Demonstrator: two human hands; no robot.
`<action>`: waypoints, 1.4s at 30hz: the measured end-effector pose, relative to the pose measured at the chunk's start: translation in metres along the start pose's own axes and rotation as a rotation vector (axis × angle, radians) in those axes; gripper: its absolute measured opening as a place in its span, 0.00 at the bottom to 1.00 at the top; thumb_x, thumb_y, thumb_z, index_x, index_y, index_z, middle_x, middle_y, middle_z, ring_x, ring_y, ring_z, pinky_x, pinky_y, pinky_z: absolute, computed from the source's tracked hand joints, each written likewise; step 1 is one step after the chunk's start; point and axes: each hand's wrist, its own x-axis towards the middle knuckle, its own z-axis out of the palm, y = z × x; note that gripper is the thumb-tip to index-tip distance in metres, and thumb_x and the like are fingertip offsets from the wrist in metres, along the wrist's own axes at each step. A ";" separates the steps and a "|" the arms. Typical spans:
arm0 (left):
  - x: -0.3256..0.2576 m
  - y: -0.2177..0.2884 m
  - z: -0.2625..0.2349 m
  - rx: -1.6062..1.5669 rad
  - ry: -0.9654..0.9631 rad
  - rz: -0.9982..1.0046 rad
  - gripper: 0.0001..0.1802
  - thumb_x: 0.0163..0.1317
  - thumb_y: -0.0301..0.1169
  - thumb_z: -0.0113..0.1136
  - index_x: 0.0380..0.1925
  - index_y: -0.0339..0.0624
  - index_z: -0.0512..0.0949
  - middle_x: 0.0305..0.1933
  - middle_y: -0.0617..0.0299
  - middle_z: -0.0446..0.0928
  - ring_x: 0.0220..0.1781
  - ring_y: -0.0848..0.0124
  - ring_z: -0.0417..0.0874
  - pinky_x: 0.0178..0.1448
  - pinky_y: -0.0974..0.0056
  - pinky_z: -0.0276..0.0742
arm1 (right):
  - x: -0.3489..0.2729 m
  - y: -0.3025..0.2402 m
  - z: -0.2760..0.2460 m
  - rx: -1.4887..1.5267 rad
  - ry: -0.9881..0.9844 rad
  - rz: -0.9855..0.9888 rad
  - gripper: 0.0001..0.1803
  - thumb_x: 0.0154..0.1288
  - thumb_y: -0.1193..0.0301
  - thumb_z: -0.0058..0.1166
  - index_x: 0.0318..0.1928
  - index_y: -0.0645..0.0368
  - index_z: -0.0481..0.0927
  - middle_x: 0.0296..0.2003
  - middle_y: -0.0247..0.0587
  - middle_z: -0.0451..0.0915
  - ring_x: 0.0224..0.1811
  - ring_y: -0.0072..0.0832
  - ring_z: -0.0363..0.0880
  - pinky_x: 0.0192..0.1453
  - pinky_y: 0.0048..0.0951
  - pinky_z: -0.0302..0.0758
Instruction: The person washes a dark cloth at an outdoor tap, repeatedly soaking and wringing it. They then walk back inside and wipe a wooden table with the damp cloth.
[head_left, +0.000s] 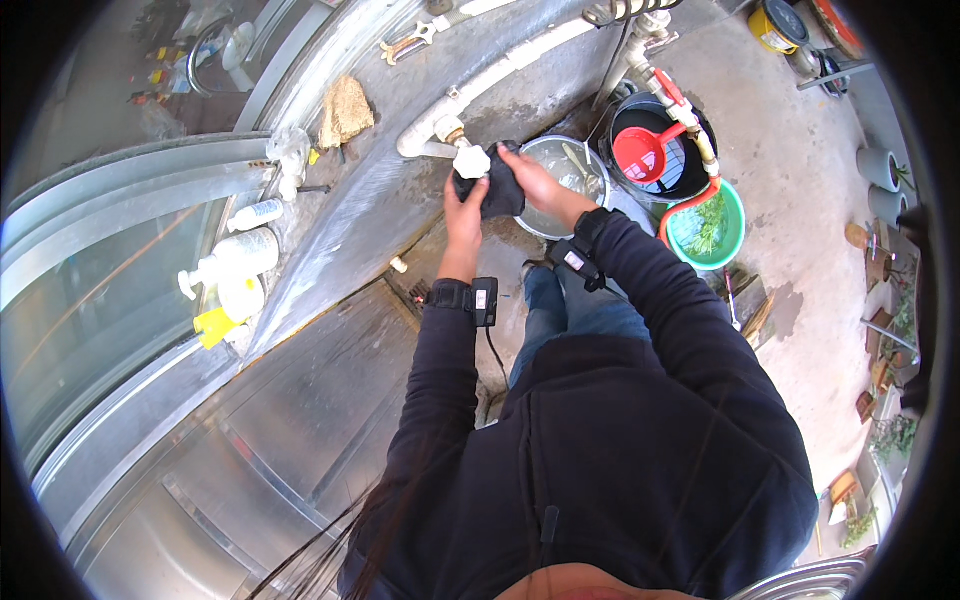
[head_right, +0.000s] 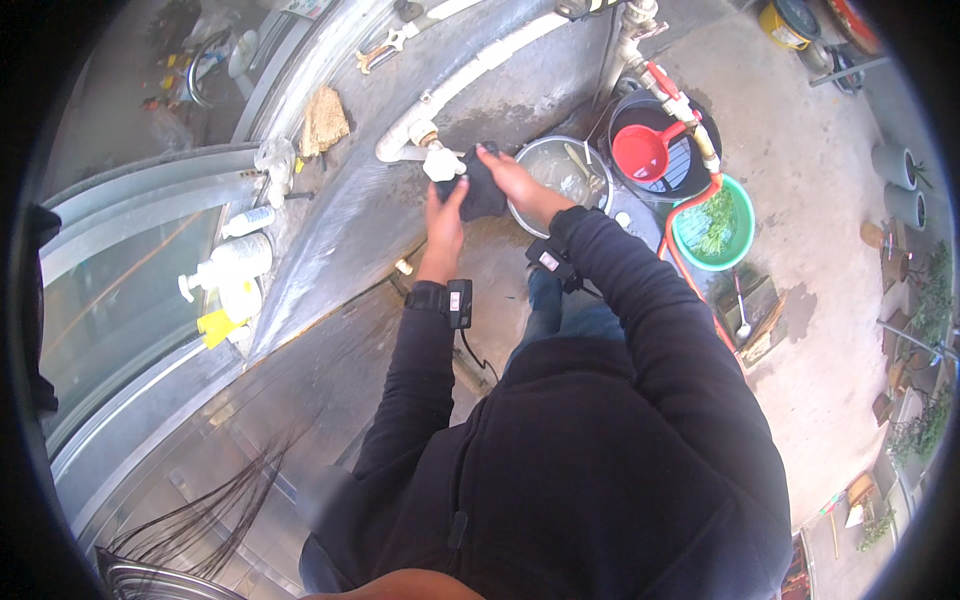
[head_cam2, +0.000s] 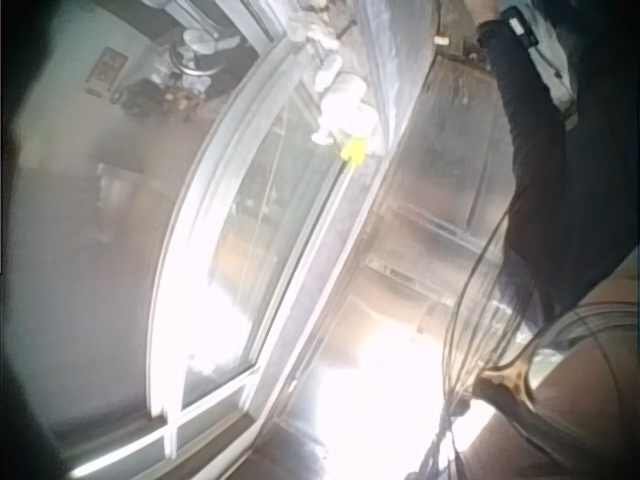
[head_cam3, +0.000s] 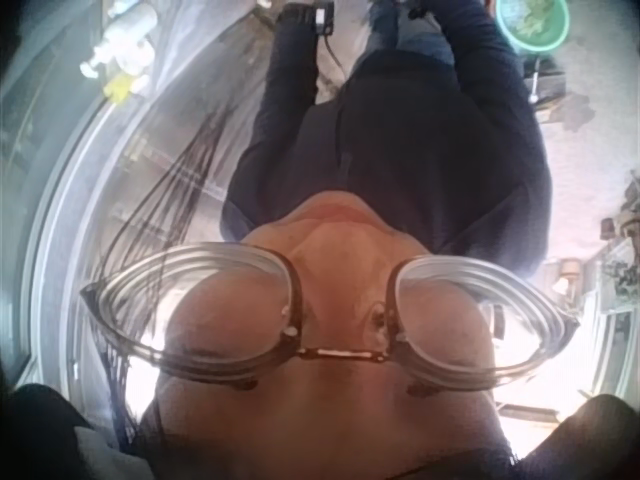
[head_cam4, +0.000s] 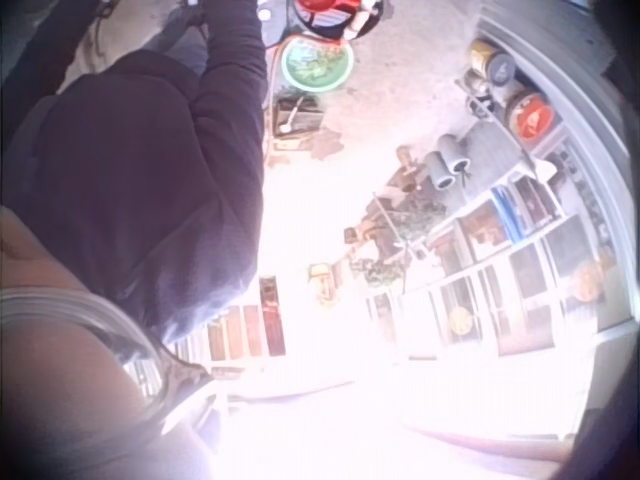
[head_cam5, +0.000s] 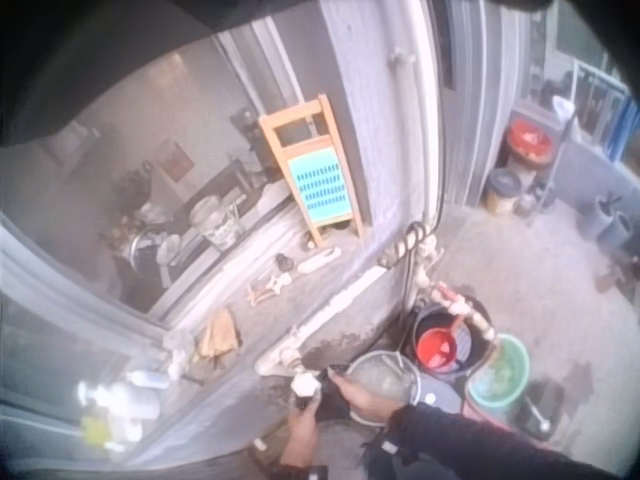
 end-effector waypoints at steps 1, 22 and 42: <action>-0.002 0.000 0.002 0.179 -0.063 -0.027 0.32 0.63 0.32 0.64 0.65 0.40 0.64 0.63 0.55 0.70 0.64 0.64 0.72 0.63 0.58 0.71 | 0.002 0.005 0.003 -0.003 0.013 -0.051 0.25 0.72 0.51 0.48 0.52 0.62 0.75 0.43 0.41 0.81 0.44 0.25 0.80 0.47 0.28 0.77; 0.041 -0.059 -0.003 -0.613 -0.129 -0.408 0.26 0.66 0.48 0.32 0.49 0.44 0.74 0.51 0.53 0.77 0.54 0.58 0.78 0.61 0.50 0.74 | -0.028 0.007 0.012 -1.315 -0.082 -0.929 0.19 0.60 0.61 0.53 0.42 0.66 0.75 0.43 0.55 0.75 0.48 0.50 0.76 0.50 0.45 0.75; 0.027 -0.013 0.004 0.073 -0.064 -0.325 0.14 0.66 0.30 0.60 0.51 0.46 0.72 0.46 0.63 0.79 0.41 0.70 0.83 0.37 0.61 0.77 | 0.060 0.012 -0.080 -0.912 0.648 -0.067 0.37 0.64 0.42 0.48 0.48 0.70 0.77 0.43 0.62 0.81 0.43 0.53 0.83 0.43 0.44 0.80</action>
